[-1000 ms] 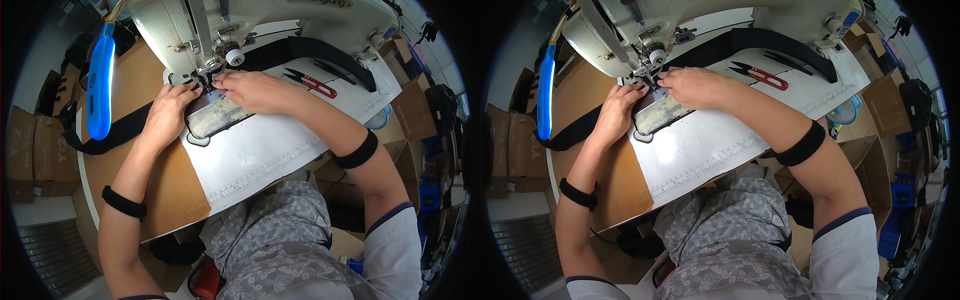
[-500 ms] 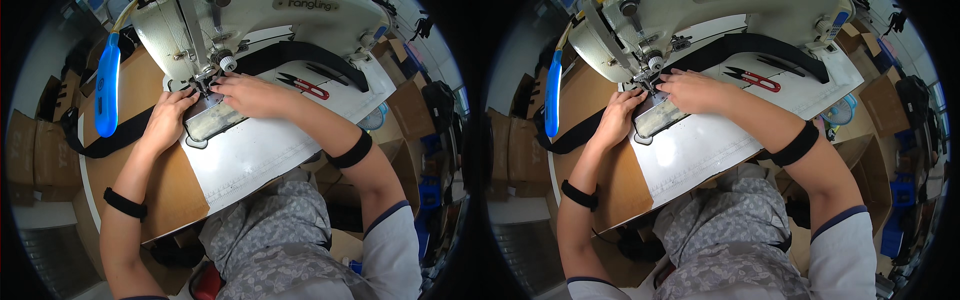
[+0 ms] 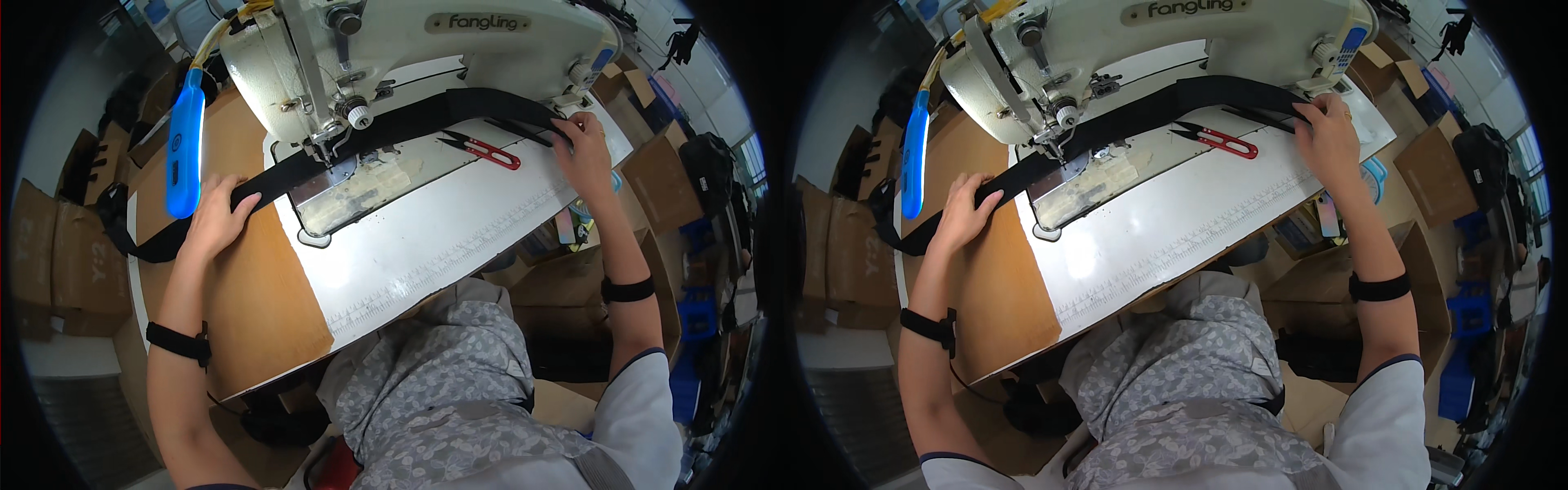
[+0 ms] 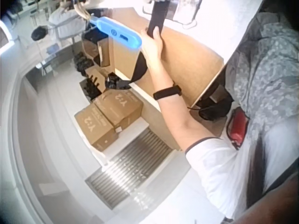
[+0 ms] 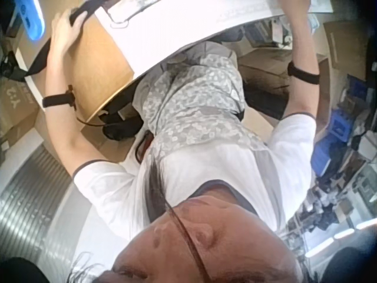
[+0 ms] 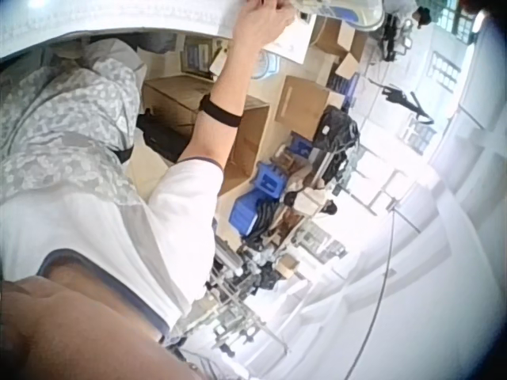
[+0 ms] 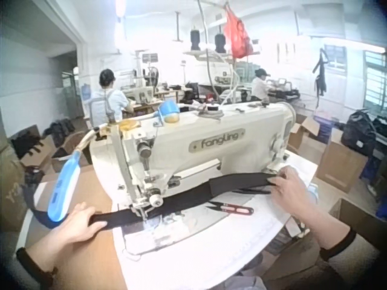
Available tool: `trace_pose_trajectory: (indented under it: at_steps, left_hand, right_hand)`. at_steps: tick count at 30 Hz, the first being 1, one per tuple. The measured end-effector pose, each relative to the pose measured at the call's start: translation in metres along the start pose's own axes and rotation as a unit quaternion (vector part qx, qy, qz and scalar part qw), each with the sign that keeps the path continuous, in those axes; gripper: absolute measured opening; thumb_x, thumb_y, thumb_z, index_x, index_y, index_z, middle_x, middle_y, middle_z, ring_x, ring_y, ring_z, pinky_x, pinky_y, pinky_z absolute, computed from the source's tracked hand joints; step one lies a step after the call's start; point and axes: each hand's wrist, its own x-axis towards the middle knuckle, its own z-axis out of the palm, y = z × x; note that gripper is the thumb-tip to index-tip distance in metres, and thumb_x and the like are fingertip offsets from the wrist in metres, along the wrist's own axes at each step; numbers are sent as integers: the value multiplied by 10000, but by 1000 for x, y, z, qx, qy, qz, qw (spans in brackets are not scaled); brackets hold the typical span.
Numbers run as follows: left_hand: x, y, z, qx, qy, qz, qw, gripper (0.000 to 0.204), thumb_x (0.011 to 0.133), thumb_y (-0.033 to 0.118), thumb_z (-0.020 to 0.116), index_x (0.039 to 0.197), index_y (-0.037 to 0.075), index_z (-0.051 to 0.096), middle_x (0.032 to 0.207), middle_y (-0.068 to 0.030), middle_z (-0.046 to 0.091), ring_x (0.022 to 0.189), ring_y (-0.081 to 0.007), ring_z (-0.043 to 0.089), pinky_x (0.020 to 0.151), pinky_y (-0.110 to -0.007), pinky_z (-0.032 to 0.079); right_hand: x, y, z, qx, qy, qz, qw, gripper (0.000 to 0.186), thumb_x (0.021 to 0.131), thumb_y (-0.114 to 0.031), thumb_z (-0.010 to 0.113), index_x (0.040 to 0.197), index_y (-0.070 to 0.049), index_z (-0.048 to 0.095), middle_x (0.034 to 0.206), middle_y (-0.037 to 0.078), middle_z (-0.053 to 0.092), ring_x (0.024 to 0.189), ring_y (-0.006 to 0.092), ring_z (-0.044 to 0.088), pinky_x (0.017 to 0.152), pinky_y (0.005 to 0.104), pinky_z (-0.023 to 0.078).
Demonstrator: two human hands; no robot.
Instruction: The person operates an industrial sewing machine to stitch a long black fabric strap. They guide the strap through the machine, cut the thread with scissors, and then place the finished strap into a cardboard box. The person then retrieves another strap from the box to continue the process.
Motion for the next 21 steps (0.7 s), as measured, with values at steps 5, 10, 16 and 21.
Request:
trace_pose_trajectory:
  at_steps: [5,10,16,21]
  left_hand:
    - [-13,-2,-6,-6,-1,-25,1000,414,783,286,665,1028,-29,557,1012,-200,548,977,-349,548,846,-394,434]
    - [-35,6,-15,-78,-51,-76,993,398,698,247,744,870,-48,540,756,-161,566,778,-298,578,725,-363,444]
    - [-74,42,-9,-343,-133,-156,917,370,707,-8,718,983,-58,476,868,-111,600,834,-144,589,752,-244,477]
    - [-117,92,5,-576,-115,-218,780,350,754,-46,655,1045,-37,461,888,-110,634,769,-117,626,739,-242,519]
  right_hand:
    - [8,-23,-9,-10,100,-106,989,131,802,-153,593,896,-69,627,893,92,596,764,288,584,669,381,472]
    - [10,-73,-9,159,-2,-33,987,185,848,-167,532,884,-9,621,681,173,614,638,361,591,632,416,469]
    - [51,-129,14,543,-296,179,765,656,851,-248,590,1308,123,303,1107,236,550,948,242,582,798,324,471]
    - [34,-174,16,530,-241,160,797,605,837,-260,605,1291,70,379,1230,260,431,1107,283,456,928,394,376]
